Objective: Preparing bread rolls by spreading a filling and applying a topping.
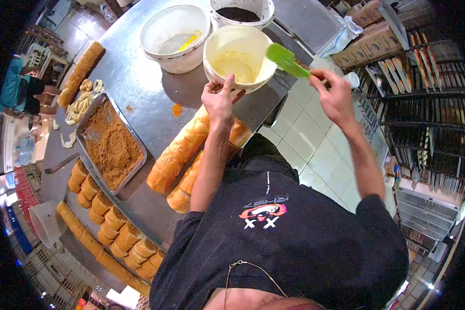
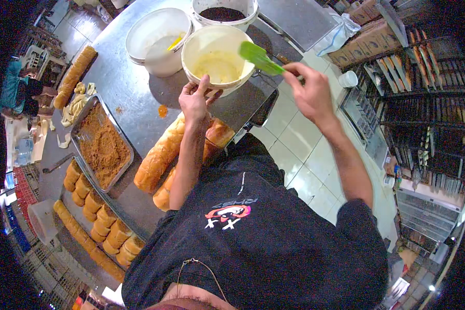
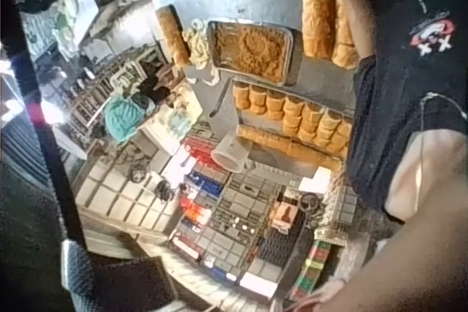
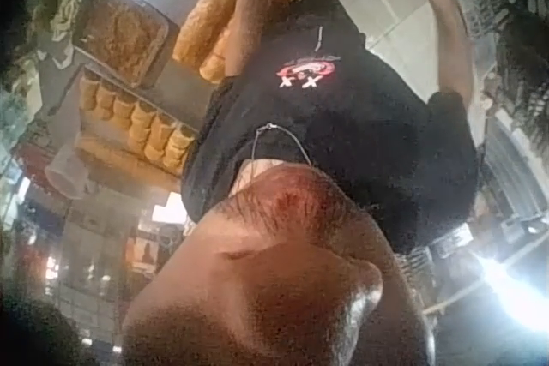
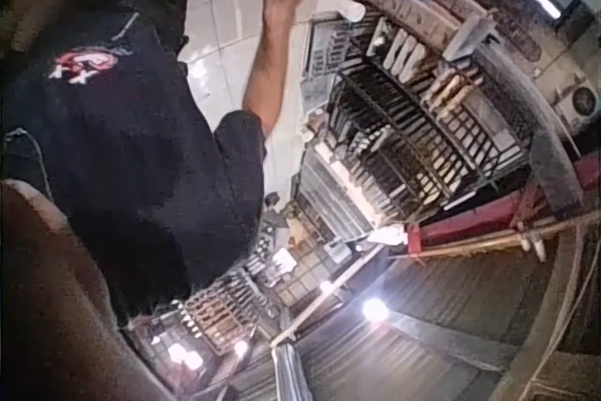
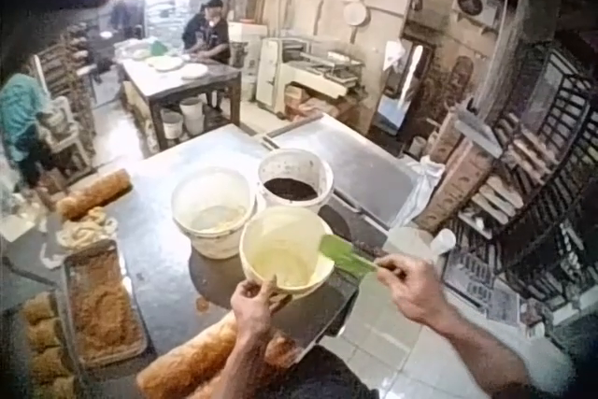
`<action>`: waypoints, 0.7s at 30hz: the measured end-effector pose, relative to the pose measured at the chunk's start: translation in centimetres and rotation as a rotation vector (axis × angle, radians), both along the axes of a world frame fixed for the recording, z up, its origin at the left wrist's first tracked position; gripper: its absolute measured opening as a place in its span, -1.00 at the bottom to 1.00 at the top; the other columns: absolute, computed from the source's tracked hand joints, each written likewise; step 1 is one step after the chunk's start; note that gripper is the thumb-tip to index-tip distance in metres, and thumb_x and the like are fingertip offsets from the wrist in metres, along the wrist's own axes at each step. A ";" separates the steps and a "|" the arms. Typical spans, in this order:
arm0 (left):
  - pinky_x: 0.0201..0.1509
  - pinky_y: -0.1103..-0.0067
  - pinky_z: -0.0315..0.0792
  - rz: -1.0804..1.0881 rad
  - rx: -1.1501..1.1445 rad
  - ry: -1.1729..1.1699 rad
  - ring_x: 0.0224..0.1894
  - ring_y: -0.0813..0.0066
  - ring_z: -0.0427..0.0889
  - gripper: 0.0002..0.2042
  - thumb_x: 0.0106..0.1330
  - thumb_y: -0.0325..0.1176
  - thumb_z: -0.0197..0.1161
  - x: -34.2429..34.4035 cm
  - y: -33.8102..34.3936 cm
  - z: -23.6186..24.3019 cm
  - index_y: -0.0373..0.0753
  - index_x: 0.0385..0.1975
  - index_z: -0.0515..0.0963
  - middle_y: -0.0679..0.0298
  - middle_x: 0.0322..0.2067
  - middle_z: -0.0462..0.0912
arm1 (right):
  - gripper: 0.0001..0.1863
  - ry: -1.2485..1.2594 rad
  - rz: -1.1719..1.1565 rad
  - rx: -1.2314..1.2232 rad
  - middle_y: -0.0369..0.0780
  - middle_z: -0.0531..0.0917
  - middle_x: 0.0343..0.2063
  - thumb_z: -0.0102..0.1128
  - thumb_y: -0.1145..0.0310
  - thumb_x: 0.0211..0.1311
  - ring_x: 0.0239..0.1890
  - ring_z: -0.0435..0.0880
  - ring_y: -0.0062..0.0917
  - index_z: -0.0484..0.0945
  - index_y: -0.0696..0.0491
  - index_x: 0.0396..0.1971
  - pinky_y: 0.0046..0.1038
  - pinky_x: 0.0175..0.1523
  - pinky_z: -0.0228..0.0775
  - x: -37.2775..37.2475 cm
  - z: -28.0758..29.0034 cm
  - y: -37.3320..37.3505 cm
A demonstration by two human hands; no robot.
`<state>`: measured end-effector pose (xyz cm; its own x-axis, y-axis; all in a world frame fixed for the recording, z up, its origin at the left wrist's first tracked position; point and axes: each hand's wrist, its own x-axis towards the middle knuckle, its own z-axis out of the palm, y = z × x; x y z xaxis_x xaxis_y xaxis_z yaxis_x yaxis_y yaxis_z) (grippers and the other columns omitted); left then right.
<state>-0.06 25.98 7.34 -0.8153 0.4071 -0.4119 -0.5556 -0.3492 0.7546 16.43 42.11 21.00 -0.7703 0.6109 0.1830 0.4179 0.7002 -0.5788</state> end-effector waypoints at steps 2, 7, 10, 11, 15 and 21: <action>-0.21 0.37 0.78 -0.003 -0.009 -0.003 -0.27 0.34 0.68 -0.67 0.29 -0.34 0.41 0.3 0.5 0.5 -0.43 -0.16 0.46 0.12 -0.23 0.60 | -0.78 0.173 -0.056 -0.422 -0.28 0.67 -0.59 0.30 0.28 0.33 -0.58 0.59 -0.63 0.68 0.16 -0.30 -0.53 -0.46 0.39 -2.2 -3.6 0.4; -0.23 0.39 0.78 -0.004 -0.002 -0.015 -0.24 0.35 0.67 -0.67 0.28 -0.36 0.42 0.1 0.5 -0.2 -0.43 -0.15 0.46 0.13 -0.24 0.60 | -0.72 0.258 -0.304 -0.854 -0.37 0.54 -0.67 0.35 0.22 0.30 -0.77 0.30 -0.78 0.63 0.09 -0.52 -0.62 -0.69 0.03 -3.2 -11.5 -1.5; -0.26 0.39 0.78 -0.005 0.028 -0.010 -0.28 0.38 0.65 -0.65 0.23 -0.42 0.46 -0.2 0.2 -0.3 -0.45 -0.16 0.44 0.09 -0.23 0.59 | -0.75 0.146 -0.278 -0.843 -0.38 0.54 -0.69 0.35 0.24 0.29 -0.77 0.29 -0.79 0.65 0.10 -0.48 -0.61 -0.69 0.01 -1.6 -11.4 -0.5; -0.26 0.40 0.77 -0.017 0.048 0.004 -0.28 0.38 0.66 -0.65 0.22 -0.42 0.46 -0.2 0.0 -0.4 -0.46 -0.16 0.44 0.09 -0.23 0.59 | -0.75 0.135 -0.277 -0.839 -0.38 0.54 -0.69 0.35 0.24 0.29 -0.77 0.29 -0.79 0.65 0.10 -0.48 -0.61 -0.69 0.01 -0.8 -11.2 -0.6; -0.30 0.40 0.76 -0.003 0.044 0.009 -0.26 0.39 0.67 -0.62 0.19 -0.42 0.49 -0.1 0.1 0.1 -0.48 -0.16 0.45 0.09 -0.24 0.60 | -0.77 -0.076 -0.271 -0.676 -0.37 0.57 -0.69 0.37 0.27 0.26 -0.74 0.35 -0.78 0.67 0.12 -0.49 -0.59 -0.64 0.10 1.4 -8.9 0.9; -0.29 0.43 0.75 -0.034 0.061 0.010 -0.26 0.35 0.69 -0.60 0.17 -0.39 0.51 -0.3 0.0 -0.9 -0.48 -0.15 0.45 0.07 -0.23 0.62 | -0.77 -0.273 0.098 -0.015 -0.28 0.66 -0.66 0.38 0.29 0.19 -0.60 0.56 -0.64 0.69 0.18 -0.45 -0.47 -0.45 0.38 2.3 -0.2 8.0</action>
